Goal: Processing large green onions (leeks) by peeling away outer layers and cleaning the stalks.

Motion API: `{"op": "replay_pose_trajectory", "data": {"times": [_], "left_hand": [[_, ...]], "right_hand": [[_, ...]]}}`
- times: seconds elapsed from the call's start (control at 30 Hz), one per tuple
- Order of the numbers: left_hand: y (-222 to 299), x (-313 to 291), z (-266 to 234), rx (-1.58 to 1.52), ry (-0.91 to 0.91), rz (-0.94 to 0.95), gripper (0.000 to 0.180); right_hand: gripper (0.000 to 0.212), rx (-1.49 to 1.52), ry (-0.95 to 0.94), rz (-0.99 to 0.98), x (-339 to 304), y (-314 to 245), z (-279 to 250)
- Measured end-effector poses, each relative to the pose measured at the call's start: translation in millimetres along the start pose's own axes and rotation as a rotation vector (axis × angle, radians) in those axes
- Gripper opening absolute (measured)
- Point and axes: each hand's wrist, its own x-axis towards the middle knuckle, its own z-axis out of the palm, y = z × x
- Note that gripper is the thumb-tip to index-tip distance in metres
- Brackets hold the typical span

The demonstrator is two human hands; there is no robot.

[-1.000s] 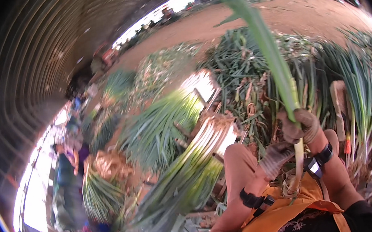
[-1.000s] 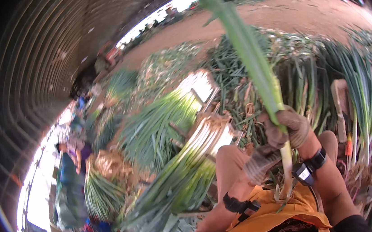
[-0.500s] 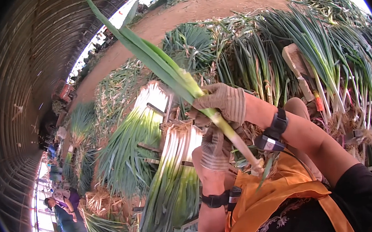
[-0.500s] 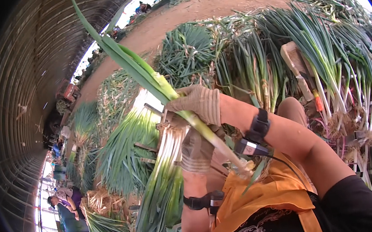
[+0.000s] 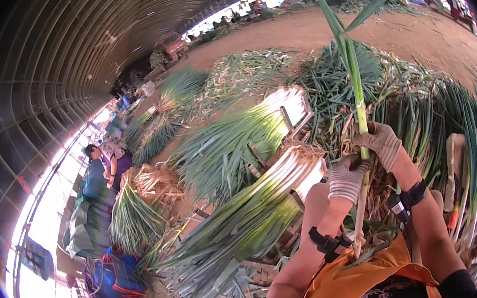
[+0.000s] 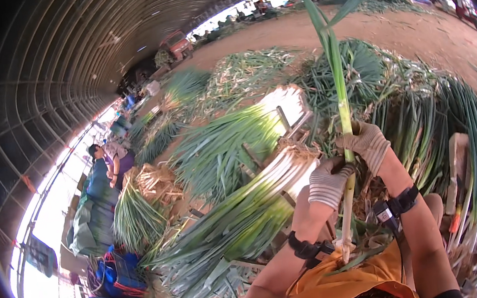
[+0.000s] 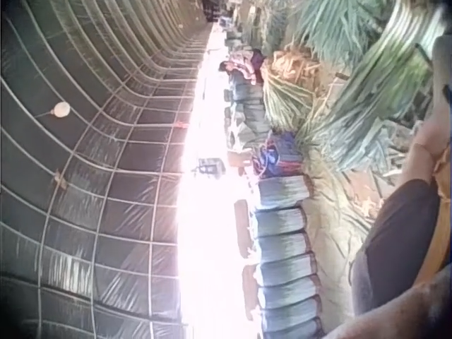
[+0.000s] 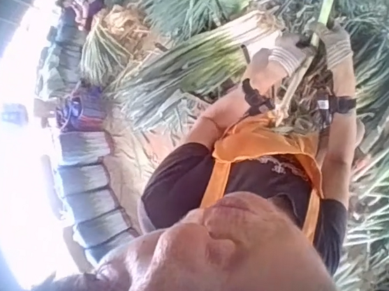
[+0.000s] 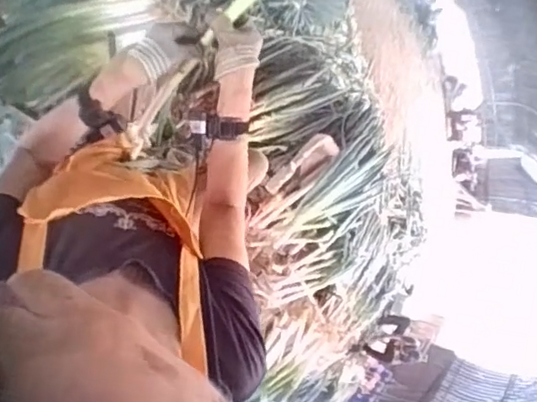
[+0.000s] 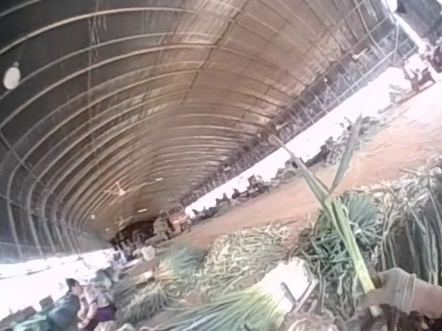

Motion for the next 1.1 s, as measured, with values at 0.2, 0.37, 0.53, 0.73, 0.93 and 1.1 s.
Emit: {"op": "replay_pose_trajectory", "data": {"times": [0.2, 0.37, 0.53, 0.73, 0.93, 1.1], "left_hand": [[2, 4, 0, 0.096, 0.031, -0.107, 0.022], [2, 10, 6, 0.283, 0.007, -0.086, 0.023], [-4, 11, 5, 0.405, 0.003, 0.028, 0.021], [-18, 6, 12, 0.455, 0.118, 0.130, 0.014], [-13, 4, -6, 0.375, -0.132, 0.101, 0.017], [-19, 10, 3, 0.272, 0.009, 0.178, 0.020]], "right_hand": [[0.027, -0.325, 0.030, -0.033, -2, -8, 7], [0.030, -0.502, 0.060, -0.078, 4, -4, 5], [0.042, -0.786, 0.124, -0.092, 1, -8, 13], [0.042, -0.968, 0.125, -0.073, 11, 0, 13], [0.036, -0.041, -0.120, 0.004, -1, 7, -2], [0.025, -0.145, 0.027, 0.004, 3, 13, 6]]}}
